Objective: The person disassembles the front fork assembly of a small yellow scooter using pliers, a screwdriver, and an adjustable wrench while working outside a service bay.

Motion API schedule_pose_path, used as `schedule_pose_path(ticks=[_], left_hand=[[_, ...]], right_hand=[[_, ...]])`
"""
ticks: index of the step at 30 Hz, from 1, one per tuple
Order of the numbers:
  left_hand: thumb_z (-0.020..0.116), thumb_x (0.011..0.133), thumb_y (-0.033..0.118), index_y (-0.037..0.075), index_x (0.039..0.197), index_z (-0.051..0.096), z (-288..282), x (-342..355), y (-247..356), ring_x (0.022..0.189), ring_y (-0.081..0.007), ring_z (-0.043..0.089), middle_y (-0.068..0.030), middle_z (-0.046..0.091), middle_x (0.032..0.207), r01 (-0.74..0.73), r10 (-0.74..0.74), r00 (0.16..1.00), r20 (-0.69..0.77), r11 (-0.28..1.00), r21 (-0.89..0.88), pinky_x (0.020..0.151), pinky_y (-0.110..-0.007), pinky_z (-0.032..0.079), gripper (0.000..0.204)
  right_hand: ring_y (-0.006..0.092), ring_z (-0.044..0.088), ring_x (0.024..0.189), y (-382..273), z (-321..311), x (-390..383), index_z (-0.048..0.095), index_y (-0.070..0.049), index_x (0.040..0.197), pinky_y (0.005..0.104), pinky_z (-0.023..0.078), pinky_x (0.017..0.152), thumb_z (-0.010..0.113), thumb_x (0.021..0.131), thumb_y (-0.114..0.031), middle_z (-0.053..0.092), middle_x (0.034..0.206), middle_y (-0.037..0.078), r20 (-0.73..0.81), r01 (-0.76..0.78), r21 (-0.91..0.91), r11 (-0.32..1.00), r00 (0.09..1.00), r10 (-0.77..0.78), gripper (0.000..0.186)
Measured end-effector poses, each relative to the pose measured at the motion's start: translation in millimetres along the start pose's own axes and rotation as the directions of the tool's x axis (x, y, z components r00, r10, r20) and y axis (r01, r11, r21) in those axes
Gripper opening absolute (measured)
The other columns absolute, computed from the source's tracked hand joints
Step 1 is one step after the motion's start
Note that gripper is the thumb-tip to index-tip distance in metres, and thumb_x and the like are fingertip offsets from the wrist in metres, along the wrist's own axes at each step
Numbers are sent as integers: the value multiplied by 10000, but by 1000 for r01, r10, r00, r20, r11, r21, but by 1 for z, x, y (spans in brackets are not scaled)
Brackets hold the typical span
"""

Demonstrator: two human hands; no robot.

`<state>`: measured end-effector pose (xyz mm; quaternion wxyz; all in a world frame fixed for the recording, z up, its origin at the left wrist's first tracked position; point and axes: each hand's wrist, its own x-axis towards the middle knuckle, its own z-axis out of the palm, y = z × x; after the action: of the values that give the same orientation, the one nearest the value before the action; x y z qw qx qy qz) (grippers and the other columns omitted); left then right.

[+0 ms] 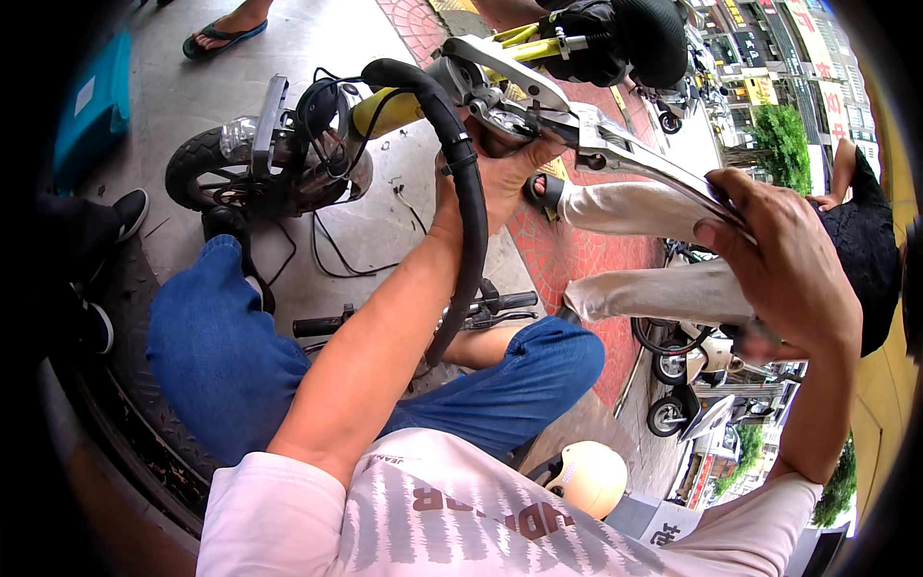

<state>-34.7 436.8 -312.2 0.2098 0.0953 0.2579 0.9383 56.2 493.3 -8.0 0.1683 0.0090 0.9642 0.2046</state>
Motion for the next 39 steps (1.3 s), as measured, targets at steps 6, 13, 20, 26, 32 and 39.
schedule_pose_path(ticks=[6, 13, 20, 26, 32, 39], left_hand=[[939, 804, 169, 25, 1271, 572, 7, -6, 1, 1052, -133, 695, -46, 738, 1149, 65, -63, 998, -28, 997, 47, 952, -282, 580, 612], [934, 811, 148, 22, 1345, 529, 10, 0, -17, 1084, -142, 681, -56, 714, 1192, -32, 31, 997, -69, 999, -26, 967, -289, 575, 683], [902, 845, 107, 49, 1264, 636, -2, 2, -32, 1048, -125, 658, -40, 720, 1150, -56, 43, 996, -73, 980, -192, 916, -301, 571, 499], [876, 875, 118, 29, 1293, 596, 12, -3, -27, 1114, -163, 671, -41, 701, 1195, -60, 59, 998, -12, 993, -99, 1008, -319, 548, 511], [884, 876, 162, 31, 1297, 602, 2, -3, -17, 1103, -157, 672, -41, 717, 1174, -15, 31, 997, -76, 978, 208, 1004, -333, 544, 522], [940, 818, 254, 31, 1270, 635, 14, -5, -11, 1064, -154, 656, -38, 725, 1169, 84, 22, 983, -183, 833, 547, 948, -324, 534, 590]], right_hand=[[445, 655, 882, 21, 4, -6, 665, 10, 1077, 504, 500, 812, 678, 864, -112, 652, 834, 247, 40, -109, -51, 993, 993, 111, 246], [148, 628, 773, 138, 0, -48, 622, 27, 1250, 281, 493, 718, 838, 751, -103, 686, 893, 69, 241, -292, 711, 640, 956, 168, 559], [235, 613, 956, 188, 123, -72, 466, 10, 1429, 344, 483, 793, 805, 849, -426, 614, 1221, 152, -339, 379, 874, -302, 924, 178, 801], [183, 683, 1009, 92, 211, 9, 540, 35, 1426, 315, 530, 829, 555, 1067, -451, 680, 1215, 120, -323, 462, 787, -408, 873, 366, 604], [166, 706, 749, 14, 156, 55, 608, 19, 1288, 226, 545, 601, 542, 1043, -504, 712, 1039, 113, -74, 267, 897, -352, 877, 475, 580], [223, 741, 746, 38, 150, 75, 693, 21, 1137, 335, 588, 601, 575, 1020, -574, 766, 957, 134, 191, 135, 773, -620, 882, 430, 617]])
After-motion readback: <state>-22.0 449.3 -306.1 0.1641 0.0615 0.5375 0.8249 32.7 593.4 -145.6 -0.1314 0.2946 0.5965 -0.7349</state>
